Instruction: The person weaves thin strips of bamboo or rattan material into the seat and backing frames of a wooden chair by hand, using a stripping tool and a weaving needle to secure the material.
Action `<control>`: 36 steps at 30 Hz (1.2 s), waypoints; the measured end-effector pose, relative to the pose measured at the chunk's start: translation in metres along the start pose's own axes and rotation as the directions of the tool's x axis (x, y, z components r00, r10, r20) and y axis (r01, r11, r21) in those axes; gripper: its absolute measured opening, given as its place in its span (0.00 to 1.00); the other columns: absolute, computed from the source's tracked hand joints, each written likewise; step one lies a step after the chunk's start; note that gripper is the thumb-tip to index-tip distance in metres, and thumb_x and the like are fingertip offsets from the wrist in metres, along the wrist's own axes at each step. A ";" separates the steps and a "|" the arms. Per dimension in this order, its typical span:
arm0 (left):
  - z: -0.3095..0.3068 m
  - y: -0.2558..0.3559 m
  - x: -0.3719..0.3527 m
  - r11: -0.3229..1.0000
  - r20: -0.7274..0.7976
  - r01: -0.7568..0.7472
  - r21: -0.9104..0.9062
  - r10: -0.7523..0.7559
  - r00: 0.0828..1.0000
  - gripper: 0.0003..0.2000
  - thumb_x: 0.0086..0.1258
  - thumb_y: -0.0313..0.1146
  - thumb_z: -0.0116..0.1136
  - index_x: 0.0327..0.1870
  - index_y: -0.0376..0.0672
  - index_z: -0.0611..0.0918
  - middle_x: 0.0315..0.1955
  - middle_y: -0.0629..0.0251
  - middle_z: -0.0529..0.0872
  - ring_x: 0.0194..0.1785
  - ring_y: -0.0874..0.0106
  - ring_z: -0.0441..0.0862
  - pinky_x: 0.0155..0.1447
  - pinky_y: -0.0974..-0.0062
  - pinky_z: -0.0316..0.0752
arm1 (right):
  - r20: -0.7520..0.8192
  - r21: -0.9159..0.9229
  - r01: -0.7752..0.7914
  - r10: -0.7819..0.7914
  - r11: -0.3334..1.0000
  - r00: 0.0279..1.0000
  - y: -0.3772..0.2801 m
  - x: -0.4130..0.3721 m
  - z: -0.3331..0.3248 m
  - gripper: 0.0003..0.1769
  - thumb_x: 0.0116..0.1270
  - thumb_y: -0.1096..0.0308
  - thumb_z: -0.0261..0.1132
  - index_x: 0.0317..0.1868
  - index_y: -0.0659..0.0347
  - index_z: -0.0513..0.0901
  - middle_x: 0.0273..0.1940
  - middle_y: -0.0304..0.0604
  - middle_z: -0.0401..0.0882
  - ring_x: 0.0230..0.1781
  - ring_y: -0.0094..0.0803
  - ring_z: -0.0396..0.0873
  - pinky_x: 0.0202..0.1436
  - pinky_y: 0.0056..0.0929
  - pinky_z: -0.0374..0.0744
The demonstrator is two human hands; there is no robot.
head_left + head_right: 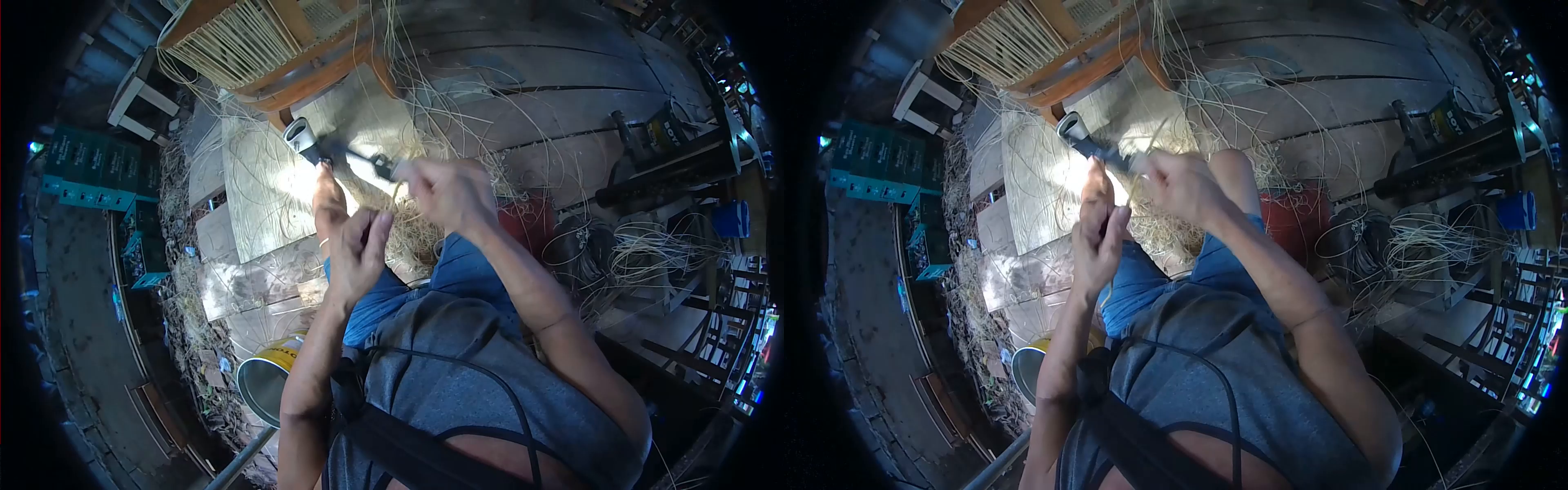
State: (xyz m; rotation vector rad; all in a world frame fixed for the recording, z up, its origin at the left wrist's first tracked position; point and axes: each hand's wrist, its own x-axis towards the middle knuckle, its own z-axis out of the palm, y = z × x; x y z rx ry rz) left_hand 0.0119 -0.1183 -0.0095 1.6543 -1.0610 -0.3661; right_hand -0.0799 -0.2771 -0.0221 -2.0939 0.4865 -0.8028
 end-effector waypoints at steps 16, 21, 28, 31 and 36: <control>-0.110 -0.006 -0.048 0.865 0.305 -0.055 0.499 -0.115 0.945 0.16 0.66 0.39 0.60 0.46 0.35 0.80 0.35 0.48 0.82 0.38 0.53 0.81 0.42 0.61 0.74 | -0.146 -0.066 0.054 -0.063 0.996 0.987 -0.029 0.112 -0.103 0.17 0.70 0.60 0.58 0.30 0.64 0.81 0.17 0.34 0.75 0.16 0.17 0.72 0.20 0.20 0.68; -0.034 0.009 0.045 0.997 0.085 0.069 -0.040 -0.065 0.994 0.18 0.70 0.43 0.58 0.50 0.37 0.77 0.30 0.59 0.79 0.33 0.69 0.75 0.39 0.72 0.71 | 0.006 0.083 0.061 -0.062 0.995 0.998 -0.044 0.072 -0.043 0.16 0.72 0.62 0.55 0.33 0.66 0.81 0.20 0.38 0.77 0.21 0.22 0.75 0.25 0.24 0.72; -0.011 0.021 0.056 0.966 0.159 0.198 -0.168 -0.172 0.972 0.13 0.73 0.34 0.54 0.28 0.35 0.76 0.15 0.67 0.74 0.19 0.80 0.68 0.24 0.78 0.63 | 0.017 0.045 -0.048 0.048 0.998 0.999 -0.026 0.039 -0.014 0.17 0.71 0.61 0.57 0.28 0.65 0.80 0.17 0.43 0.75 0.19 0.26 0.76 0.23 0.28 0.72; -0.012 0.014 0.049 0.990 0.108 0.010 0.140 -0.025 0.994 0.12 0.72 0.33 0.54 0.27 0.36 0.76 0.12 0.62 0.72 0.15 0.74 0.67 0.23 0.74 0.63 | 0.011 -0.078 0.050 -0.049 0.996 0.999 -0.006 0.039 -0.001 0.17 0.70 0.62 0.58 0.26 0.65 0.80 0.16 0.45 0.75 0.18 0.28 0.76 0.23 0.29 0.72; -0.038 0.026 0.016 0.985 0.125 0.031 0.167 -0.052 0.991 0.11 0.70 0.30 0.54 0.27 0.36 0.75 0.13 0.62 0.72 0.16 0.73 0.67 0.24 0.74 0.63 | -0.035 0.107 -0.102 0.107 0.989 0.994 0.029 0.072 -0.004 0.19 0.71 0.58 0.59 0.25 0.63 0.79 0.15 0.35 0.74 0.15 0.18 0.71 0.18 0.23 0.67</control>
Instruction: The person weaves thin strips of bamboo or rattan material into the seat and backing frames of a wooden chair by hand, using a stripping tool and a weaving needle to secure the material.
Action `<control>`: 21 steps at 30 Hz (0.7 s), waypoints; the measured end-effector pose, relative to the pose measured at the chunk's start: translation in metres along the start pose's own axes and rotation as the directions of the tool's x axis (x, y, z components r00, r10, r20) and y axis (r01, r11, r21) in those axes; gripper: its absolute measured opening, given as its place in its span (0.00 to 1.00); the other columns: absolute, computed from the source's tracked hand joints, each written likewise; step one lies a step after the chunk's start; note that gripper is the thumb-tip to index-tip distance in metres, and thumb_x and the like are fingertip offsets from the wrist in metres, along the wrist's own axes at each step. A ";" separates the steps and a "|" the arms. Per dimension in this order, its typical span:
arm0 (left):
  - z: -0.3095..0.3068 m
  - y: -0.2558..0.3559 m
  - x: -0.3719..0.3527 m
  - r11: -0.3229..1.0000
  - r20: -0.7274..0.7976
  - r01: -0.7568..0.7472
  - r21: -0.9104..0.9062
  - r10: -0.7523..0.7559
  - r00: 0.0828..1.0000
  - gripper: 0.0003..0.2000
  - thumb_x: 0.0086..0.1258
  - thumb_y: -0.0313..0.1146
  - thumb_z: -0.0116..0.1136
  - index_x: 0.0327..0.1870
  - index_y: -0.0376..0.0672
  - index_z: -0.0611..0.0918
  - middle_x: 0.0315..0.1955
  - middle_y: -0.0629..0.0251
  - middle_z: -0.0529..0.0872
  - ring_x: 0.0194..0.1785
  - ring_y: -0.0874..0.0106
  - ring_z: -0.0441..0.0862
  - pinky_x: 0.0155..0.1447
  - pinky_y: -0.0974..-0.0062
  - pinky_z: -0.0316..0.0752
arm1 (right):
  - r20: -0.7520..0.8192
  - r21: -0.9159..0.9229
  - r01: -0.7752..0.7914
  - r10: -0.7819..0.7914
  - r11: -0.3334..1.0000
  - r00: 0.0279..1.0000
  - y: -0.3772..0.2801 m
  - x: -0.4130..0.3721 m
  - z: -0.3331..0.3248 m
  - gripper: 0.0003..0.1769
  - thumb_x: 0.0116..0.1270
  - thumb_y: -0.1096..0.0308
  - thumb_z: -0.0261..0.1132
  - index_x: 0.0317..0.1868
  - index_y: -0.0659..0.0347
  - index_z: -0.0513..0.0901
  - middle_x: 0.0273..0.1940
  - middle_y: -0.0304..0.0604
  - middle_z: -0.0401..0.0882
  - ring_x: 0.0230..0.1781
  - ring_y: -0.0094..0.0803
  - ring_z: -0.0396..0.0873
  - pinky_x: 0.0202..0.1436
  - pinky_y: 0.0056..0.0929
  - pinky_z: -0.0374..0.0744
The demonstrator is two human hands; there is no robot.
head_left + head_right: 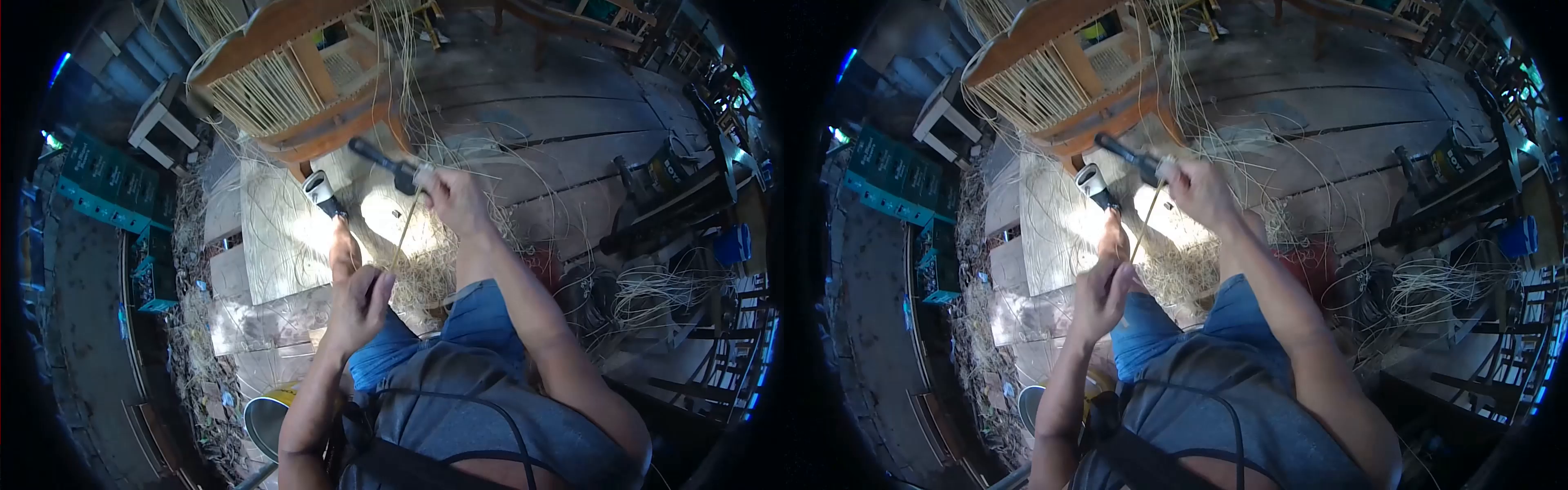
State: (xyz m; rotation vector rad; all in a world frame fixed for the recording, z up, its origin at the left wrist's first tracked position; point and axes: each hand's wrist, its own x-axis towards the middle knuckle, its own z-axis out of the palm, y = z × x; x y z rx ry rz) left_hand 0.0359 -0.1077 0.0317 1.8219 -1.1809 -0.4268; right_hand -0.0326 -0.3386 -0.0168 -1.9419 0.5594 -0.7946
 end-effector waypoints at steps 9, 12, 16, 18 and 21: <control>-0.086 -0.007 -0.132 0.896 0.279 0.442 -0.051 -0.412 0.868 0.09 0.69 0.32 0.55 0.32 0.34 0.79 0.19 0.57 0.77 0.22 0.69 0.74 0.30 0.72 0.70 | -0.181 -0.101 -0.080 0.060 0.992 0.982 0.024 0.078 -0.081 0.19 0.71 0.60 0.58 0.27 0.66 0.79 0.15 0.34 0.73 0.11 0.17 0.70 0.14 0.21 0.65; -0.080 -0.032 -0.110 0.868 0.330 0.237 0.436 -0.399 0.855 0.20 0.66 0.41 0.60 0.51 0.34 0.77 0.36 0.46 0.82 0.41 0.49 0.80 0.47 0.59 0.74 | -0.067 -0.181 -0.020 0.008 0.983 0.998 0.012 0.054 -0.062 0.17 0.71 0.61 0.58 0.29 0.66 0.80 0.16 0.34 0.73 0.12 0.17 0.70 0.16 0.21 0.67; -0.012 -0.045 0.003 0.990 0.127 0.063 0.127 -0.080 0.989 0.28 0.67 0.45 0.59 0.61 0.34 0.71 0.49 0.44 0.80 0.49 0.52 0.78 0.59 0.65 0.69 | 0.050 -0.099 -0.020 0.025 0.995 0.998 -0.011 0.006 -0.035 0.15 0.71 0.62 0.57 0.32 0.65 0.82 0.16 0.33 0.73 0.15 0.16 0.70 0.20 0.21 0.68; 0.031 -0.046 0.046 0.983 0.001 -0.170 -0.067 0.170 0.985 0.26 0.69 0.48 0.58 0.60 0.36 0.73 0.46 0.53 0.82 0.31 0.70 0.78 0.45 0.71 0.72 | 0.065 -0.060 -0.007 0.011 0.998 0.998 -0.024 -0.015 -0.024 0.15 0.72 0.62 0.57 0.32 0.65 0.81 0.17 0.33 0.73 0.17 0.16 0.70 0.21 0.21 0.69; 0.054 -0.028 0.062 0.856 0.117 0.102 -0.507 -0.050 0.992 0.14 0.73 0.40 0.56 0.41 0.35 0.80 0.24 0.69 0.80 0.23 0.85 0.72 0.26 0.84 0.68 | 0.039 -0.034 0.004 -0.003 0.999 0.999 -0.031 -0.027 -0.019 0.20 0.69 0.58 0.59 0.24 0.66 0.78 0.18 0.50 0.76 0.18 0.40 0.78 0.24 0.36 0.73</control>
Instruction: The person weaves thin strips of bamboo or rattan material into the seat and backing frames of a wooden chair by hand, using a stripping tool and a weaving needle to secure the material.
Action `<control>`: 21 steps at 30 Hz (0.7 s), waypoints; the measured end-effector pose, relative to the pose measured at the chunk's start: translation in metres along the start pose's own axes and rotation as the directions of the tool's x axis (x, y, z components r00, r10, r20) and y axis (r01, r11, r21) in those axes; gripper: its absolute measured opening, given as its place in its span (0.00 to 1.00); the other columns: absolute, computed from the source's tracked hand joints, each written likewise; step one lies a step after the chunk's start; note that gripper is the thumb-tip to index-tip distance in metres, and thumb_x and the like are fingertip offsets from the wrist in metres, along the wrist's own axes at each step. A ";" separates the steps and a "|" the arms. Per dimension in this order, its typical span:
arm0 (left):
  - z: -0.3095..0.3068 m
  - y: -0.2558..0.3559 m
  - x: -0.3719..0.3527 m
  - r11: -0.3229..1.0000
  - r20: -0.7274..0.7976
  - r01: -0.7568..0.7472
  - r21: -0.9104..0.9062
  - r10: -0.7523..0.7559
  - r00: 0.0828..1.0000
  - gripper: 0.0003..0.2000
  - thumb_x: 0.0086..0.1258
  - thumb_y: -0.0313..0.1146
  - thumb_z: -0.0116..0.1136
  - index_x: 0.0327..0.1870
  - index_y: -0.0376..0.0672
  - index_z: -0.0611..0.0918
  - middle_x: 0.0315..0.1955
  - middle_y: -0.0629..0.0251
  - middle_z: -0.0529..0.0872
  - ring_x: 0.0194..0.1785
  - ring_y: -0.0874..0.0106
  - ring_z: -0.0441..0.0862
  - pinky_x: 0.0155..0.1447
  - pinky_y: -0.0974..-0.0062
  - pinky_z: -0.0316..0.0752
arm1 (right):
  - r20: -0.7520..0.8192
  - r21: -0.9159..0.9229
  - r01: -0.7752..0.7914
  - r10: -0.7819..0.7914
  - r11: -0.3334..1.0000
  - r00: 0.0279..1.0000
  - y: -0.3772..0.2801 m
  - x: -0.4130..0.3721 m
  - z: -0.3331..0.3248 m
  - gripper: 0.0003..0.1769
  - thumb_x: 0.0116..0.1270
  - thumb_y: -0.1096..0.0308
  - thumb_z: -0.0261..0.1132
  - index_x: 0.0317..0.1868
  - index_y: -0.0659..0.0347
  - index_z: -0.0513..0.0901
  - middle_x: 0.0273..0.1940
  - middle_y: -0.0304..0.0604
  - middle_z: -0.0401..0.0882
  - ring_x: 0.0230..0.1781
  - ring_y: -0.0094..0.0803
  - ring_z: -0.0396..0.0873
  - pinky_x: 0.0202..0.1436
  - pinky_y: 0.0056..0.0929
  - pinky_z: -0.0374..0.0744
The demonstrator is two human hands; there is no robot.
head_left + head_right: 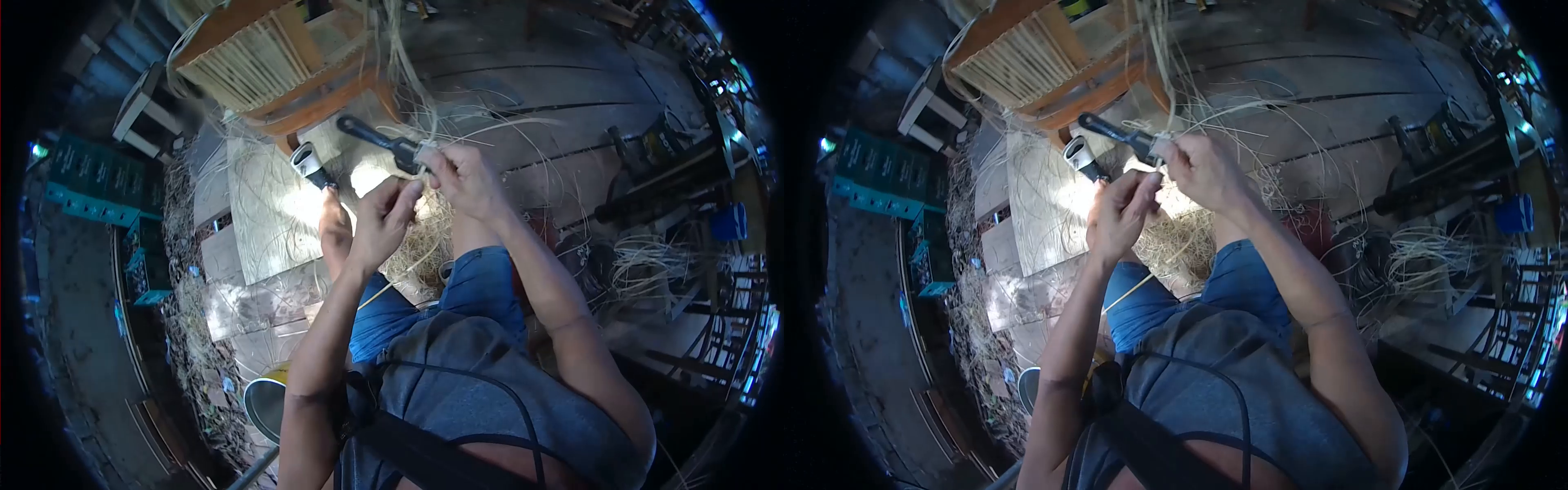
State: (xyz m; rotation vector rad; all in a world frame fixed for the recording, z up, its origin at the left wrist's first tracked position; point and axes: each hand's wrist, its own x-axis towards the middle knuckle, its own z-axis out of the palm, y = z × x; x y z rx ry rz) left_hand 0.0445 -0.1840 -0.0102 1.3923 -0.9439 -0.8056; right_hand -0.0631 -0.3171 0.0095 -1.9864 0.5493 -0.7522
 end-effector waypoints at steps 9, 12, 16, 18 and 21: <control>-0.011 0.016 -0.037 0.967 -0.058 0.253 0.005 -0.253 0.966 0.14 0.71 0.39 0.59 0.28 0.37 0.80 0.14 0.76 0.72 0.16 0.86 0.68 0.20 0.86 0.63 | 0.018 -0.160 0.062 -0.060 0.985 0.998 0.008 -0.013 0.007 0.16 0.69 0.64 0.59 0.25 0.66 0.77 0.17 0.50 0.74 0.17 0.40 0.75 0.22 0.37 0.71; -0.011 0.011 -0.053 0.979 -0.108 0.180 0.093 -0.170 0.979 0.14 0.70 0.37 0.59 0.27 0.37 0.79 0.14 0.75 0.71 0.16 0.86 0.66 0.21 0.84 0.60 | 0.056 -0.203 0.045 -0.034 0.978 0.998 0.012 -0.008 0.006 0.16 0.70 0.63 0.58 0.29 0.66 0.80 0.17 0.43 0.76 0.17 0.27 0.76 0.23 0.30 0.73; -0.027 0.032 -0.089 0.919 -0.126 0.095 0.382 -0.050 0.991 0.13 0.69 0.32 0.59 0.24 0.35 0.77 0.15 0.70 0.73 0.21 0.81 0.67 0.26 0.79 0.62 | -0.046 -0.015 0.063 -0.063 0.998 0.997 0.039 0.028 -0.005 0.16 0.71 0.62 0.58 0.31 0.65 0.82 0.16 0.36 0.75 0.16 0.20 0.73 0.19 0.23 0.69; -0.038 0.051 -0.122 0.910 -0.173 0.250 0.331 -0.202 0.964 0.12 0.67 0.30 0.59 0.23 0.34 0.78 0.14 0.68 0.75 0.21 0.80 0.69 0.26 0.79 0.64 | -0.057 -0.059 0.035 -0.038 0.998 0.998 0.035 0.056 -0.029 0.16 0.71 0.62 0.57 0.32 0.65 0.82 0.17 0.35 0.75 0.14 0.19 0.72 0.18 0.22 0.68; -0.060 0.058 -0.182 0.912 -0.218 0.283 0.296 -0.224 0.950 0.10 0.66 0.27 0.58 0.24 0.34 0.79 0.16 0.67 0.77 0.20 0.80 0.71 0.23 0.79 0.64 | -0.086 -0.079 -0.054 0.047 0.995 0.995 0.041 0.093 -0.058 0.15 0.72 0.62 0.57 0.32 0.65 0.82 0.17 0.33 0.75 0.12 0.16 0.69 0.15 0.20 0.65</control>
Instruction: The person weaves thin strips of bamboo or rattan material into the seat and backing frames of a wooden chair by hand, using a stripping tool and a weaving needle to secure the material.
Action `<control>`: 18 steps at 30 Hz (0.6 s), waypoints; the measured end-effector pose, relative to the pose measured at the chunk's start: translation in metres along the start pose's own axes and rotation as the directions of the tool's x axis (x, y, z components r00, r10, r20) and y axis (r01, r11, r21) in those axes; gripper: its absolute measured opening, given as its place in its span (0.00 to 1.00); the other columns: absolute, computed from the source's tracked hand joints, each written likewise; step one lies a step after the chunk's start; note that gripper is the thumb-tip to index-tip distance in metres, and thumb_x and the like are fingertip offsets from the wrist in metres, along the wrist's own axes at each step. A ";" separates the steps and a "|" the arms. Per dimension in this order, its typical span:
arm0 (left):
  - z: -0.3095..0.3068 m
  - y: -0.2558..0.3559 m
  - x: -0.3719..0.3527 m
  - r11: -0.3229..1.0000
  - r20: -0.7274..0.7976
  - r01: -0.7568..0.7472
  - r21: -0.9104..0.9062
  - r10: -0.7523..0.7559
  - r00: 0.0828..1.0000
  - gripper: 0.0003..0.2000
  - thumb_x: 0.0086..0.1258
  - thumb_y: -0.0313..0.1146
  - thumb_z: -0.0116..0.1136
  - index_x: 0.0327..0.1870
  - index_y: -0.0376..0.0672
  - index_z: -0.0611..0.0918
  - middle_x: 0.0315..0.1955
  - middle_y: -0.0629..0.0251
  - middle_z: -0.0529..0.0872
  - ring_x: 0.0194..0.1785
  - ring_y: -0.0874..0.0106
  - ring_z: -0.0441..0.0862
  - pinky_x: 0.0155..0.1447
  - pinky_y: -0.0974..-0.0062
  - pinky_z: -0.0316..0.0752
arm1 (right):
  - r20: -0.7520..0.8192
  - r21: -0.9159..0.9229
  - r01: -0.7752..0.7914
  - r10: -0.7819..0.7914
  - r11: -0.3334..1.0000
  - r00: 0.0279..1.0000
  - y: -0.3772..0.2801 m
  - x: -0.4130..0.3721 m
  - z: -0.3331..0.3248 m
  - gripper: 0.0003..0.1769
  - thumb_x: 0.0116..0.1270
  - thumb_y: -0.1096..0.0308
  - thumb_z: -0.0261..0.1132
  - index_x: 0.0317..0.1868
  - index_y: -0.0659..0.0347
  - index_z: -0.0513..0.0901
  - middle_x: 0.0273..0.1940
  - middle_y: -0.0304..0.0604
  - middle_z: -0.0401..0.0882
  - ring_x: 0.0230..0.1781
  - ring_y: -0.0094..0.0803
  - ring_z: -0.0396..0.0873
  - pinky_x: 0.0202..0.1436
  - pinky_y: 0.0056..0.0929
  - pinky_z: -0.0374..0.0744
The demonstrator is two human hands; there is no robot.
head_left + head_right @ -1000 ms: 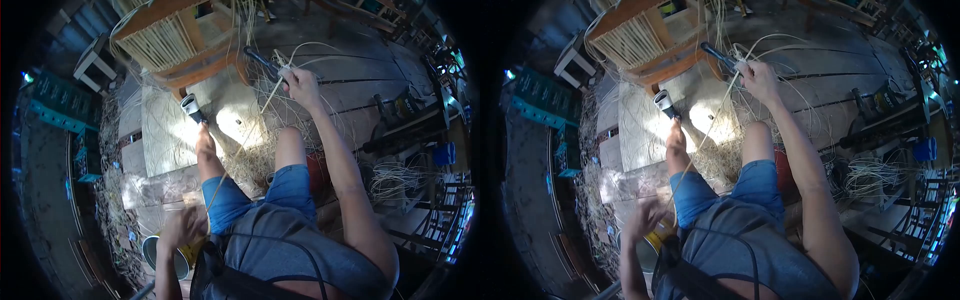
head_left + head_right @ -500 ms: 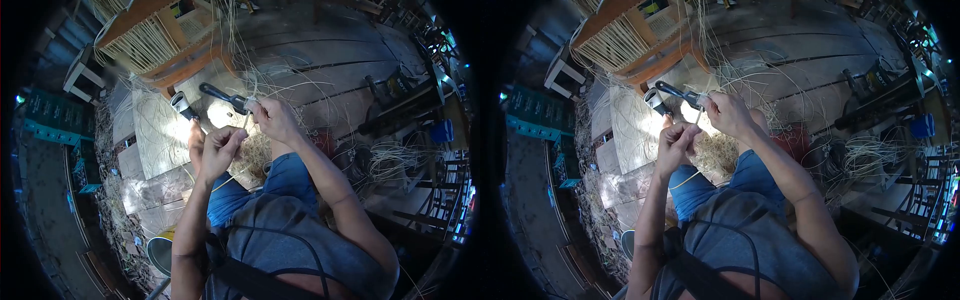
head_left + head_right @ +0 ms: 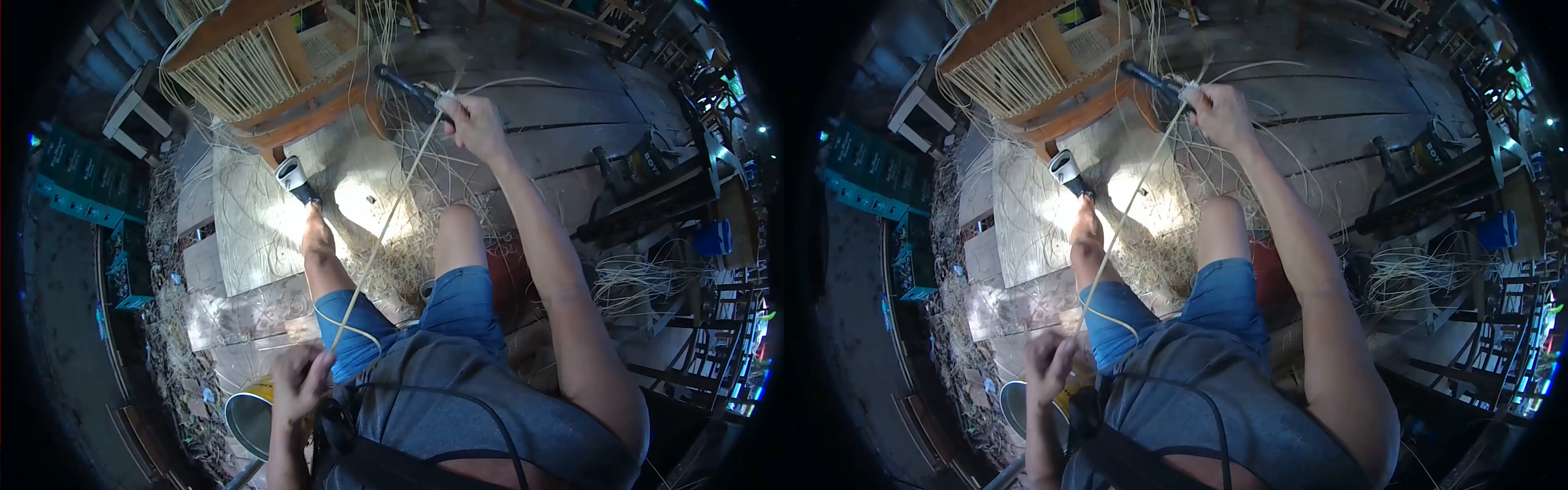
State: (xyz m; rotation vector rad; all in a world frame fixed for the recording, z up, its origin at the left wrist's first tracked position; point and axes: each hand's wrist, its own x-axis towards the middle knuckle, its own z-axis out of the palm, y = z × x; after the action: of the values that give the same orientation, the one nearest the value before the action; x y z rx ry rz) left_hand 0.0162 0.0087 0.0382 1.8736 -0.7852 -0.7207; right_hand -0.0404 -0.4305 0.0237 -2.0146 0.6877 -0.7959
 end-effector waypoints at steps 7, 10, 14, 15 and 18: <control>-0.099 -0.059 -0.136 0.965 -0.015 0.215 -0.151 -0.220 0.975 0.16 0.66 0.38 0.59 0.19 0.41 0.74 0.11 0.72 0.74 0.12 0.83 0.67 0.16 0.82 0.58 | -0.303 -0.074 -0.193 0.162 0.978 0.939 0.044 0.107 -0.078 0.16 0.71 0.62 0.56 0.32 0.64 0.82 0.18 0.37 0.75 0.12 0.17 0.70 0.13 0.19 0.65; -0.141 -0.111 -0.182 0.888 -0.219 0.354 -0.293 -0.422 0.880 0.16 0.67 0.40 0.60 0.22 0.42 0.74 0.12 0.75 0.69 0.13 0.84 0.63 0.17 0.82 0.59 | -0.383 -0.214 -0.265 0.169 0.940 0.908 0.054 0.131 -0.133 0.17 0.69 0.59 0.57 0.30 0.63 0.83 0.20 0.40 0.80 0.16 0.25 0.77 0.20 0.27 0.75; -0.084 -0.070 -0.089 0.837 -0.256 0.468 -0.284 -0.536 0.804 0.07 0.71 0.30 0.55 0.44 0.37 0.77 0.30 0.70 0.77 0.30 0.81 0.75 0.31 0.84 0.68 | 0.018 -0.158 -0.207 0.213 0.966 0.977 0.028 0.067 -0.077 0.16 0.70 0.59 0.56 0.34 0.64 0.81 0.21 0.41 0.79 0.15 0.23 0.76 0.18 0.25 0.72; -0.058 -0.083 -0.054 0.814 -0.235 0.296 -0.500 -0.456 0.858 0.12 0.71 0.31 0.55 0.52 0.39 0.75 0.32 0.69 0.77 0.31 0.81 0.74 0.30 0.84 0.67 | 0.105 -0.081 -0.212 0.220 0.974 0.970 0.018 0.036 -0.048 0.15 0.71 0.60 0.57 0.35 0.64 0.80 0.21 0.40 0.79 0.15 0.22 0.75 0.17 0.24 0.71; -0.008 -0.051 0.056 0.778 0.067 0.284 -0.561 -0.299 0.952 0.16 0.73 0.38 0.54 0.59 0.45 0.73 0.27 0.79 0.70 0.22 0.87 0.62 0.23 0.88 0.55 | 0.209 0.148 -0.147 0.115 0.978 0.971 -0.008 -0.061 0.021 0.16 0.73 0.59 0.56 0.37 0.64 0.79 0.21 0.34 0.76 0.14 0.15 0.71 0.17 0.16 0.68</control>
State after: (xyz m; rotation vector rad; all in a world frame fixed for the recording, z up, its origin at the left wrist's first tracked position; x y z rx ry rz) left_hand 0.0677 -0.0128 -0.0142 1.4547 -0.2087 -0.9975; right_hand -0.0628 -0.3724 0.0044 -1.8493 0.6132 -0.5453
